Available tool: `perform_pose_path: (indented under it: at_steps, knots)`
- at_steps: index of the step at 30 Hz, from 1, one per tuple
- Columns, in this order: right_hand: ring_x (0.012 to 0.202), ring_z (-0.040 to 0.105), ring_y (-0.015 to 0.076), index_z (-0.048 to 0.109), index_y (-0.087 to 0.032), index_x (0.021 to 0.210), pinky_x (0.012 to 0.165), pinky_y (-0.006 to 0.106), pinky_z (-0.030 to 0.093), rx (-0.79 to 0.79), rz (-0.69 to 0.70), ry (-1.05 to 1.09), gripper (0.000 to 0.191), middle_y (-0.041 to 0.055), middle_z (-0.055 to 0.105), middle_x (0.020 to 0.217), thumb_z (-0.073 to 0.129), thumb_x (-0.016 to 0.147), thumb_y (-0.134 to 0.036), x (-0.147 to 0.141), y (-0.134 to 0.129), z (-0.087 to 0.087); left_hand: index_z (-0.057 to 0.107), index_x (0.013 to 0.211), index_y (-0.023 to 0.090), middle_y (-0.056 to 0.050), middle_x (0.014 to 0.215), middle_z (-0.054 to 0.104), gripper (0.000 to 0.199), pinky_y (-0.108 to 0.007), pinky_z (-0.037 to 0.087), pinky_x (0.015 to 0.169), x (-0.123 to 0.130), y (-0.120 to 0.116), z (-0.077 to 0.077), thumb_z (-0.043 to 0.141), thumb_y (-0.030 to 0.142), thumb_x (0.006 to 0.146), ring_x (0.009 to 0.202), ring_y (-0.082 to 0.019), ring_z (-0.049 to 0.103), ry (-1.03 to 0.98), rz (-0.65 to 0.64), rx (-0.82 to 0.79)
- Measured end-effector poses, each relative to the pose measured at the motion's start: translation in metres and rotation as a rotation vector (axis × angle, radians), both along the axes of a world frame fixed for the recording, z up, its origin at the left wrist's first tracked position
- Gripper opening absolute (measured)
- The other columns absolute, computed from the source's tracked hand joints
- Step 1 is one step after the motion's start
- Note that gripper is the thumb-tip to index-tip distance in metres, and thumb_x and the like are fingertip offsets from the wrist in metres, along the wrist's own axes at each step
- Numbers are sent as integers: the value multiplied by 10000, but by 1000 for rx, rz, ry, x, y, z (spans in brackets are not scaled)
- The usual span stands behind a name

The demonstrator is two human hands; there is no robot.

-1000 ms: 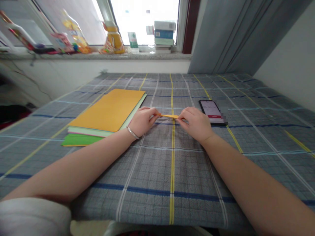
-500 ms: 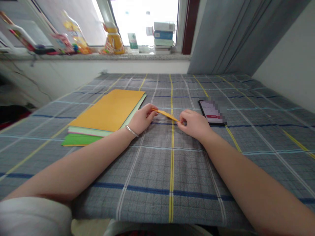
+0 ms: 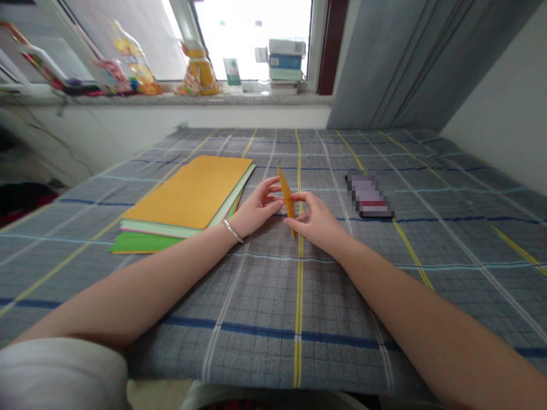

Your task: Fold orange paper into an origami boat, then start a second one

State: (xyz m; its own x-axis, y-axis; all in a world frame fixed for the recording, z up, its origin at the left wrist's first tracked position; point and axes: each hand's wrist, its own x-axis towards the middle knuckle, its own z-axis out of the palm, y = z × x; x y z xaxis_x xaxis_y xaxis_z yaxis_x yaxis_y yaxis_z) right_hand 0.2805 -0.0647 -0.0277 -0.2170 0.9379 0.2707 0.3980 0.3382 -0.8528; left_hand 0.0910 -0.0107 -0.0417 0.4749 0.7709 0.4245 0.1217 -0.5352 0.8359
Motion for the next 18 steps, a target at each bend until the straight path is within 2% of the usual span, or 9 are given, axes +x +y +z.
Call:
perform_pose_path:
  at_steps: [2,5,11,15,18]
  knots:
    - [627,669,131,450,-263,1274,549,326,595,-8,9,31,618,147,514,1393,725,723,-313,0,1,-3,360,1397,219,-163,1360,522,540,-335,542,888,1,-3,2,577,266,905,1095,-184,632,-4,-38,-30]
    - [598,647,119,386,-303,1365,530,331,592,-6,1,33,720,142,503,1401,728,732,-336,1,3,-7,424,1363,209,-160,1395,498,549,-400,506,963,5,-8,3,633,259,858,1189,-228,576,-22,-62,-100]
    - [613,627,140,382,-295,1390,607,381,598,-28,-14,-9,699,81,618,1132,696,767,-344,0,7,-8,430,1348,161,-175,1368,510,589,-481,415,1065,11,-8,0,668,218,812,1266,-269,515,-45,-42,-200]
    - [728,646,163,393,-321,1399,717,420,609,7,18,12,714,76,594,1172,701,755,-319,-1,9,-11,445,1327,162,-168,1388,492,564,-466,437,1044,12,-11,2,665,230,813,1250,-267,525,-63,-39,-215]
    - [822,665,188,383,-310,1420,772,441,607,9,24,42,754,110,539,1288,710,740,-306,-1,9,-12,445,1324,151,-169,1375,502,559,-447,457,1020,12,-13,5,661,223,813,1225,-258,540,-69,-50,-211]
